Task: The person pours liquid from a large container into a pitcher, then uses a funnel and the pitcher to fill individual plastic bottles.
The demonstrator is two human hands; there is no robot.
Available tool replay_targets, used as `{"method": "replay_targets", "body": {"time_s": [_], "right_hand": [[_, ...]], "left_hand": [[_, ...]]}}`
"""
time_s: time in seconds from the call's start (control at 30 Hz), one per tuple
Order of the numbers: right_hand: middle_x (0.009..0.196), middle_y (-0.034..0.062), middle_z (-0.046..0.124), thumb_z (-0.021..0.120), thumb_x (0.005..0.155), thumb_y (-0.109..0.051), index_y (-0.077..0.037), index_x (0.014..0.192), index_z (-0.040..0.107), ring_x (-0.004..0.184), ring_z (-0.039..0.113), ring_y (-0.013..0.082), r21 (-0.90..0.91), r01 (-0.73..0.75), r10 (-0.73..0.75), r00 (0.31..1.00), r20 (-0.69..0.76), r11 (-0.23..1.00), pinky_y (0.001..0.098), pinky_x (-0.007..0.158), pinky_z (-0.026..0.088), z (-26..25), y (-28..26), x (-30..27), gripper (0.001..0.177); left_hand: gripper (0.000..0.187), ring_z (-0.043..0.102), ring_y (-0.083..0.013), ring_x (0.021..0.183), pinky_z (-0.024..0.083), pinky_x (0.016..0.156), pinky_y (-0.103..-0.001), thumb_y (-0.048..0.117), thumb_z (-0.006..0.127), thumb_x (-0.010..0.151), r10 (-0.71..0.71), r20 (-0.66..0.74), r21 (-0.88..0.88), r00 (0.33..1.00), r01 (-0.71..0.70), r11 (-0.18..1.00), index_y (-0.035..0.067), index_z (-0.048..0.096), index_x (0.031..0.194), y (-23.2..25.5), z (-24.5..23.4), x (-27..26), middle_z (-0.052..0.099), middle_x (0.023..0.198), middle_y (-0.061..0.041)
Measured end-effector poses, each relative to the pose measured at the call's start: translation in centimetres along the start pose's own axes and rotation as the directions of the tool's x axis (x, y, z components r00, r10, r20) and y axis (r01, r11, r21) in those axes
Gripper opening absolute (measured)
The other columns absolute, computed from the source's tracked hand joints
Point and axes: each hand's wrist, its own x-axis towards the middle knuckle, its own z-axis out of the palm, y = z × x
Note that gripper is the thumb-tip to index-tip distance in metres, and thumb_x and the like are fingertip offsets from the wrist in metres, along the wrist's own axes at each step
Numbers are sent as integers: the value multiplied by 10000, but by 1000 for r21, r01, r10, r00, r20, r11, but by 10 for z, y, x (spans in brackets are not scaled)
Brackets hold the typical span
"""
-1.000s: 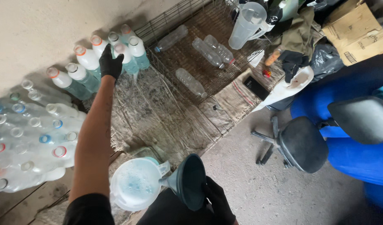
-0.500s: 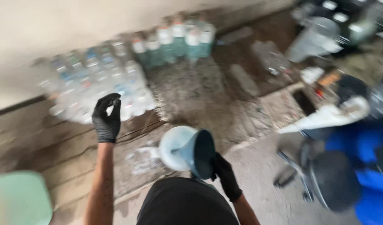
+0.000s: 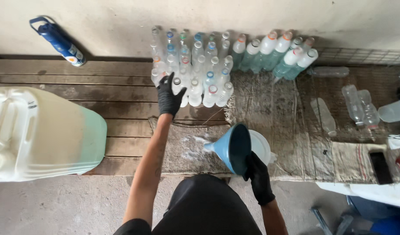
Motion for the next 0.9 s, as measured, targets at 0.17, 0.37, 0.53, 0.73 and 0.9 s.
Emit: {"method": "replay_targets", "body": {"time_s": [0.17,0.37,0.53,0.73,0.9], "right_hand": [[754,35,480,584,1025,-316,-79,1226,702,585,391,131,-4,-4,4,1000,15,1000,321,465,323,24,-7,6,332],[629,183,554,550,1075,-188,25,1169,667,486,519,229,77,89,-95,993,72,993,324,529,458,23,16,41,260],[699,175,536,520,1083,-163,33,1286,639,578,520,210,184,89,-116,983,141,979,303,633,475,18,52,72,305],[687,197,518,496,1084,-124,76,1287,611,644,492,211,-3,175,-173,974,148,985,364,699,500,21,23,51,307],[758,293,736,662,912,-134,20,1215,704,680,745,332,-443,230,-109,953,283,867,316,741,543,43,-56,7,343]], "left_hand": [[349,608,-360,1013,482,896,-453,279,819,824,-101,-12,-74,995,100,992,189,675,1129,2,5,-7,671,1109,-107],[381,648,-340,1206,529,1045,-430,188,913,786,6,-147,-255,989,-44,966,148,746,1125,27,-13,-86,717,1178,-101],[373,680,-349,1174,572,990,-422,56,851,772,166,-179,-263,970,-209,942,156,753,1118,73,-43,-137,743,1130,-66],[429,724,-322,1089,597,956,-396,71,889,698,209,-191,-214,959,-249,944,139,764,1102,100,-56,-164,761,1083,-60],[275,721,-387,1016,615,869,-466,36,803,775,90,-65,-237,994,-104,966,40,732,1040,87,-44,-192,738,1003,-165]]}}
